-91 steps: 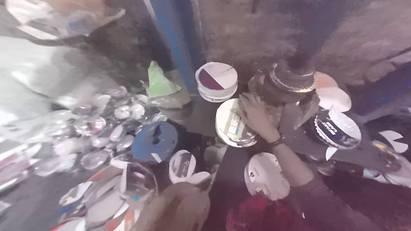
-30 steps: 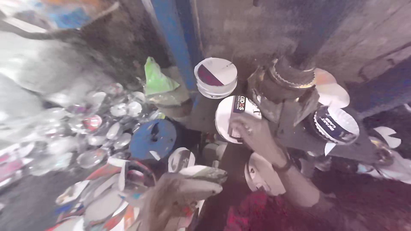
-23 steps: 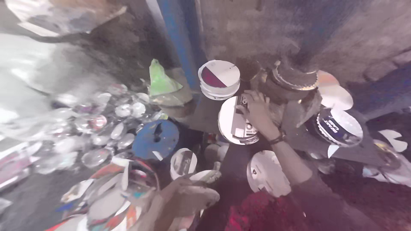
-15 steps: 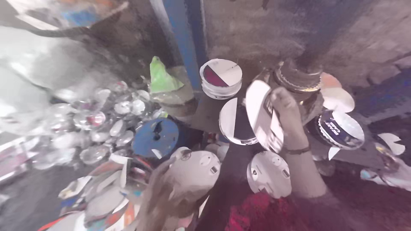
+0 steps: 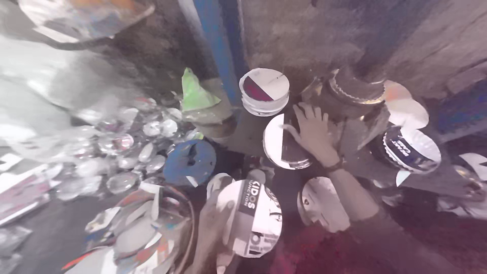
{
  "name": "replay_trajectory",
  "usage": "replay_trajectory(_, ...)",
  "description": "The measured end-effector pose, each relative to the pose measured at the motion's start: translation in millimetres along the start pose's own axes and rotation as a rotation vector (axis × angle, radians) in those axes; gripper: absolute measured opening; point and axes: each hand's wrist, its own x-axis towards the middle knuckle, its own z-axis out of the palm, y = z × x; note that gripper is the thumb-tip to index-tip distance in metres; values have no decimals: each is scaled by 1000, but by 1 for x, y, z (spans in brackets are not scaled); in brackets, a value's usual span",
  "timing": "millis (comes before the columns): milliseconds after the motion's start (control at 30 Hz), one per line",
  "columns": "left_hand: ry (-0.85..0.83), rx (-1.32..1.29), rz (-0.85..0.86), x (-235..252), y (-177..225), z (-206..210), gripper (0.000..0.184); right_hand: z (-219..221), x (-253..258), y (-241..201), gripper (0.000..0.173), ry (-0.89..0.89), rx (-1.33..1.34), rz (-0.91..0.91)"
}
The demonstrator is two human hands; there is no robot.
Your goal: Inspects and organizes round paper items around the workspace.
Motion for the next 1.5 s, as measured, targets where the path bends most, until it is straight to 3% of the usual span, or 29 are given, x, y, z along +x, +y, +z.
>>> replay_trajectory(67,35,-25,83,6,1,-7,58,6,5,10,56,57,-25,7)
replay_trajectory(100,53,-53,107,10,1,-10,61,3,5,10,50,138,-20,-12)
replay_trajectory(233,129,-239,161,17,1,-1,44,-25,-12,-8,25,455,260,-4)
replay_trajectory(300,115,-316,155,19,0,14,41,-35,-30,-27,18,342,541,6)
replay_trajectory(433,14,-359,65,21,2,53,46,-28,-54,-56,29,-224,925,-86)
replay_trajectory(500,-14,-433,16,19,1,56,48,-22,-43,-45,31,-168,816,-70)
replay_trajectory(600,38,-404,-84,16,0,49,52,-13,-8,-13,36,95,311,-32)
replay_trajectory(700,95,-295,-69,13,-7,36,57,-1,12,3,52,43,-4,26)
replay_trajectory(800,221,-268,-41,10,-4,33,40,-9,13,-4,44,95,151,63)
replay_trajectory(867,211,-284,-8,10,-6,30,39,-23,6,-5,26,224,459,70)
replay_trajectory(967,106,-304,-4,9,-4,34,39,-42,-18,-13,10,107,1043,38)
replay_trajectory(1033,21,-333,-13,9,1,50,39,-43,-42,-28,11,-44,1006,14)
replay_trajectory(1133,2,-287,-27,10,13,82,26,-29,-76,-47,31,-188,742,-37)
replay_trajectory(1233,-27,-291,35,15,13,101,31,-24,-93,-41,42,-106,717,15)
replay_trajectory(1300,-66,-245,147,16,11,109,42,-28,-101,-36,34,46,735,41)
replay_trajectory(1367,-69,-253,215,11,11,117,37,-32,-105,-30,26,151,776,8)
replay_trajectory(1500,-127,-211,202,0,18,129,36,-45,-113,-20,22,88,838,-29)
